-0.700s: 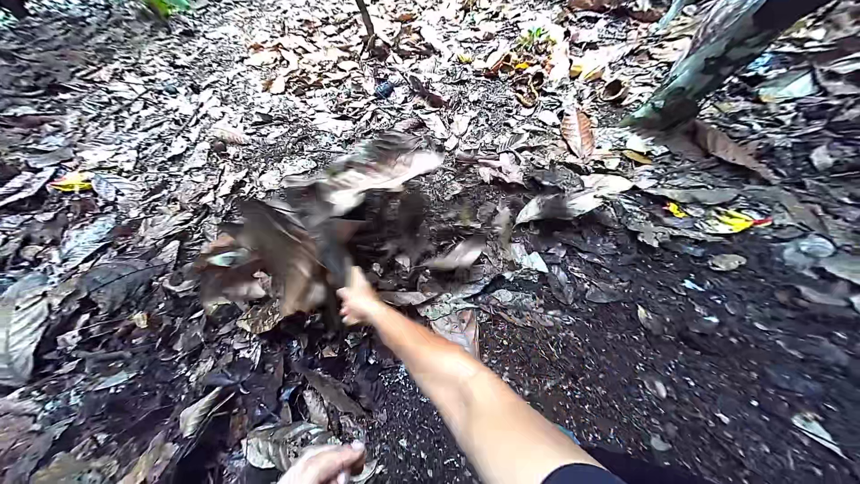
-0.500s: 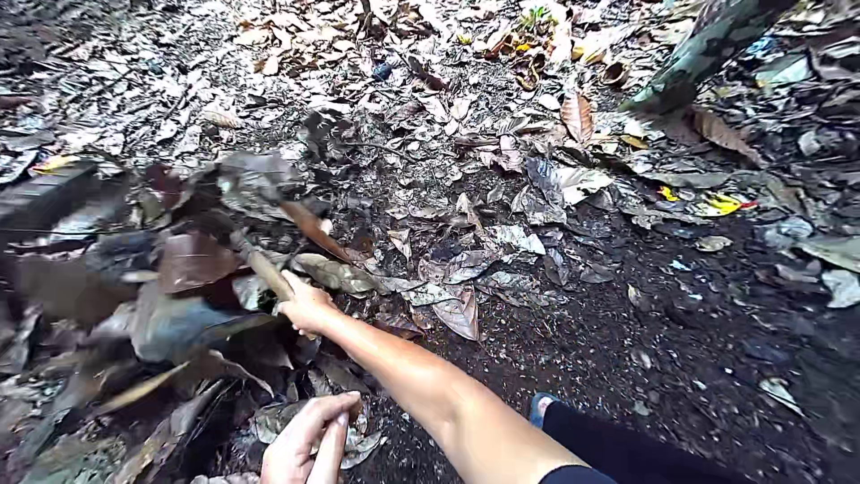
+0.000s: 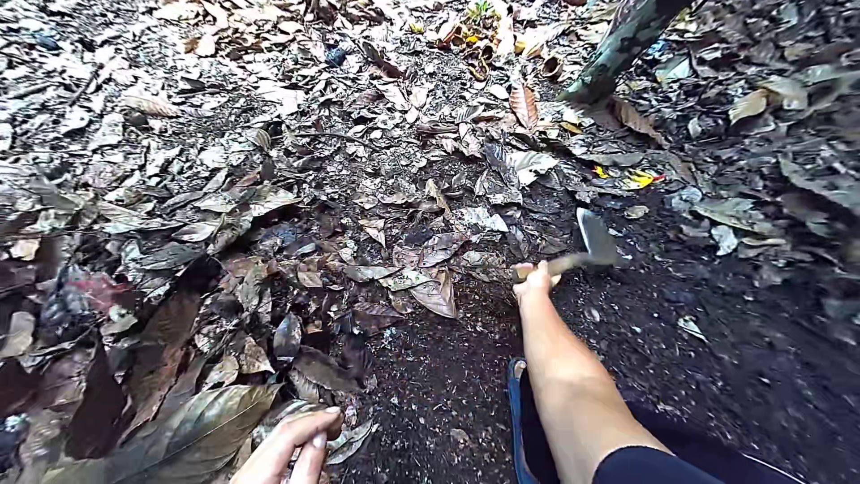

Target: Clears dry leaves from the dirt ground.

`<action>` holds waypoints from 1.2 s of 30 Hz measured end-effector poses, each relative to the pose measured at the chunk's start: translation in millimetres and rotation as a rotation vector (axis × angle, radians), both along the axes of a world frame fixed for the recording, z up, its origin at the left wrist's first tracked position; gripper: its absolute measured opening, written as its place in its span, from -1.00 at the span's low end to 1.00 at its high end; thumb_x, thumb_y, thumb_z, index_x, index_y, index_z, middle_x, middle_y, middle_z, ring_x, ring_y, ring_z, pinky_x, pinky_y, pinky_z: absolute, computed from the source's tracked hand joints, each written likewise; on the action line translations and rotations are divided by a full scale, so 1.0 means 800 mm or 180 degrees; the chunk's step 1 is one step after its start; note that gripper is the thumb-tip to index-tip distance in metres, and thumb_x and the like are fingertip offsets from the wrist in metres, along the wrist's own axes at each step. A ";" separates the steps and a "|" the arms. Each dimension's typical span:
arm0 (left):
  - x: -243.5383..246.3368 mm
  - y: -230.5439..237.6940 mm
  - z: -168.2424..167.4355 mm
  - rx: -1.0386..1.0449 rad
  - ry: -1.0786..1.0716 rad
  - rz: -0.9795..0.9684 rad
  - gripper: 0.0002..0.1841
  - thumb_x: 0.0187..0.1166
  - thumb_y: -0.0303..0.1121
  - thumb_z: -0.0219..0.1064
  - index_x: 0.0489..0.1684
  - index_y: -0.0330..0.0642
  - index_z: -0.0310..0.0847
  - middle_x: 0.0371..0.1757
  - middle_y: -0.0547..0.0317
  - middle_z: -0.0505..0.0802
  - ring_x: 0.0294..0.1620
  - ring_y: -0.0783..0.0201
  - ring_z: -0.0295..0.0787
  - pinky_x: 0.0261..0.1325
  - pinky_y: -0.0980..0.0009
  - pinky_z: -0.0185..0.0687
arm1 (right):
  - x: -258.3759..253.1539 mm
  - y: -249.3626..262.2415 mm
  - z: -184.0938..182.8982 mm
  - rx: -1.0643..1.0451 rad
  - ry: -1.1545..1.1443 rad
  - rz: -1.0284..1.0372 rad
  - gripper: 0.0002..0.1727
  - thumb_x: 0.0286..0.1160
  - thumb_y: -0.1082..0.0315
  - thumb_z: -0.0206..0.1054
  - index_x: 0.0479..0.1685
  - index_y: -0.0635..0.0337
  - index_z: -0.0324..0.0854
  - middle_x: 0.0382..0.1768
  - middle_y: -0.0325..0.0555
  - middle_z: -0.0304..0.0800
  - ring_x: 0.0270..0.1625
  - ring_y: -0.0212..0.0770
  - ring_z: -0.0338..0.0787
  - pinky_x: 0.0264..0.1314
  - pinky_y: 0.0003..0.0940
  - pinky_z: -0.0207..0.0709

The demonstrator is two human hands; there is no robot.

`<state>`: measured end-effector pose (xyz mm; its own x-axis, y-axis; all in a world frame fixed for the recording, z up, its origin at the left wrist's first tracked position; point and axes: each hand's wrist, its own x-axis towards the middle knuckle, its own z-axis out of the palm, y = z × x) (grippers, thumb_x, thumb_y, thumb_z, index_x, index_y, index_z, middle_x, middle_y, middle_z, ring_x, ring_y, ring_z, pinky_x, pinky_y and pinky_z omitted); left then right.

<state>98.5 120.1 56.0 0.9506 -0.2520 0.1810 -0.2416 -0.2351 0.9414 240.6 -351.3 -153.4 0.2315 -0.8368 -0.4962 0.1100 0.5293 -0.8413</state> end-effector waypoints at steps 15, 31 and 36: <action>0.049 -0.078 -0.045 0.0060 0.0202 -0.0295 -0.71 0.63 -0.50 0.11 0.01 -0.24 0.82 -0.08 0.23 0.94 -0.10 0.39 0.91 0.06 0.41 0.88 | -0.036 0.295 0.087 -0.0723 0.0556 0.4324 -0.28 0.72 0.26 0.24 0.85 0.06 0.09 -0.18 0.10 0.72 -0.49 -0.14 0.69 -0.43 -0.16 0.67; 0.062 0.000 -0.127 0.2474 0.3256 -0.0390 -0.08 0.77 0.36 -0.36 0.39 -0.35 0.60 0.29 -0.35 0.79 0.34 -0.26 0.75 0.41 -0.30 0.54 | -0.126 0.437 0.056 -0.0111 0.1079 0.5208 -0.40 0.64 0.36 0.28 0.62 0.35 0.23 0.21 0.32 0.69 0.19 0.13 0.77 0.31 0.11 0.63; 0.102 -0.065 -0.109 0.0165 0.3043 0.0531 -0.53 0.77 -0.06 0.20 0.29 -0.35 0.53 -0.15 -0.06 0.81 -0.20 0.15 0.79 -0.05 0.14 0.74 | -0.109 0.390 0.136 -0.1453 0.1043 0.5332 -0.40 0.56 0.37 0.35 0.58 0.33 0.35 0.15 0.22 0.77 0.20 0.05 0.80 0.35 0.04 0.61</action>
